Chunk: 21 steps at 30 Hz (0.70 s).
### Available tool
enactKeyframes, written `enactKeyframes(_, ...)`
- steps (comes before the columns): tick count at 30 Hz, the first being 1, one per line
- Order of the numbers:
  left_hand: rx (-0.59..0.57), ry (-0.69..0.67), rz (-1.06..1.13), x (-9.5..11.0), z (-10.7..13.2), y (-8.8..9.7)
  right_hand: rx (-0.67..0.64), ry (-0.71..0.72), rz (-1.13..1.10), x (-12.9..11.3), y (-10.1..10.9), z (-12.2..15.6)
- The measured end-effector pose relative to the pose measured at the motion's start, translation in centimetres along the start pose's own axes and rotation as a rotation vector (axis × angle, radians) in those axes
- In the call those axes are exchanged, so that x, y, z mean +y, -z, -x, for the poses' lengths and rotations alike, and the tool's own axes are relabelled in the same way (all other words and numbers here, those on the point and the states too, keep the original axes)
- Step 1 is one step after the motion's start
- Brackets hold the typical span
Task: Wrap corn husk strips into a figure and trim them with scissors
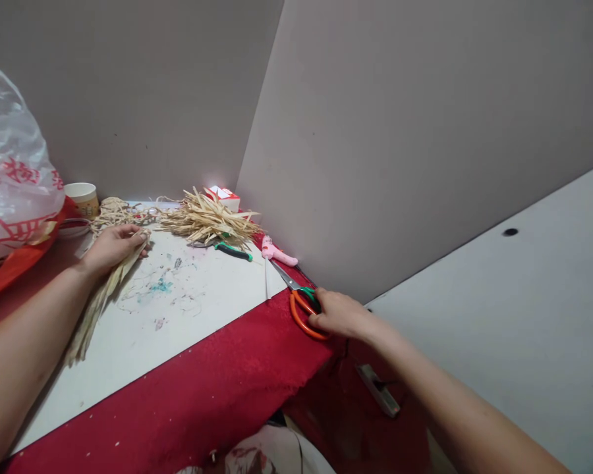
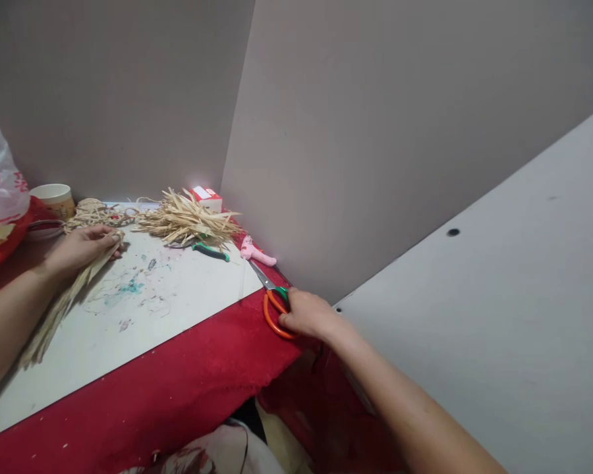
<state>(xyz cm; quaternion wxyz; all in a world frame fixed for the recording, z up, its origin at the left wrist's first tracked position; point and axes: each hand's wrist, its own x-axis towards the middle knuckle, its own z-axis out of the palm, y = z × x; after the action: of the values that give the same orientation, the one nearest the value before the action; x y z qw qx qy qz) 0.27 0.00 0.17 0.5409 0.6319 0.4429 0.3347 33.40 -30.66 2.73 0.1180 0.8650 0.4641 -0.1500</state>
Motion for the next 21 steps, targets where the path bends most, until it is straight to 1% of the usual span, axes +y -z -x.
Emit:
enactKeyframes(3,0.001,0.010,-0.005,0.2,0.4,-0.2,-0.002,-0.040,-0.021,0.7,-0.3,1.2)
enactKeyframes(7,0.004,0.019,0.009,0.4,0.7,-0.3,0.025,-0.086,-0.105,2.2,-1.3,2.4)
enactKeyframes(9,0.004,0.018,0.015,0.4,0.8,-0.4,0.076,-0.103,-0.199,2.9,-1.9,2.9)
enactKeyframes(11,0.008,0.020,0.023,0.5,0.8,-0.4,0.128,-0.083,-0.366,3.3,-2.3,3.5)
enactKeyframes(12,0.010,0.020,0.027,0.6,0.8,-0.3,0.134,-0.050,-0.478,3.3,-2.4,3.8)
enactKeyframes(13,0.013,0.021,0.029,0.7,0.9,-0.3,0.113,0.002,-0.604,3.1,-2.4,4.1)
enactKeyframes(16,0.026,-0.001,0.064,1.4,1.1,-0.3,-0.024,0.255,-1.010,1.7,-2.0,4.7)
enactKeyframes(18,0.038,-0.033,0.125,2.1,1.4,-0.3,-0.106,0.444,-1.222,-0.2,-1.7,4.5)
enactKeyframes(20,0.033,-0.057,0.191,2.9,1.8,-0.3,-0.162,0.594,-1.356,-2.7,-1.3,3.7)
enactKeyframes(21,0.008,-0.058,0.203,3.3,2.0,-0.3,-0.190,0.652,-1.397,-4.0,-1.2,3.1)
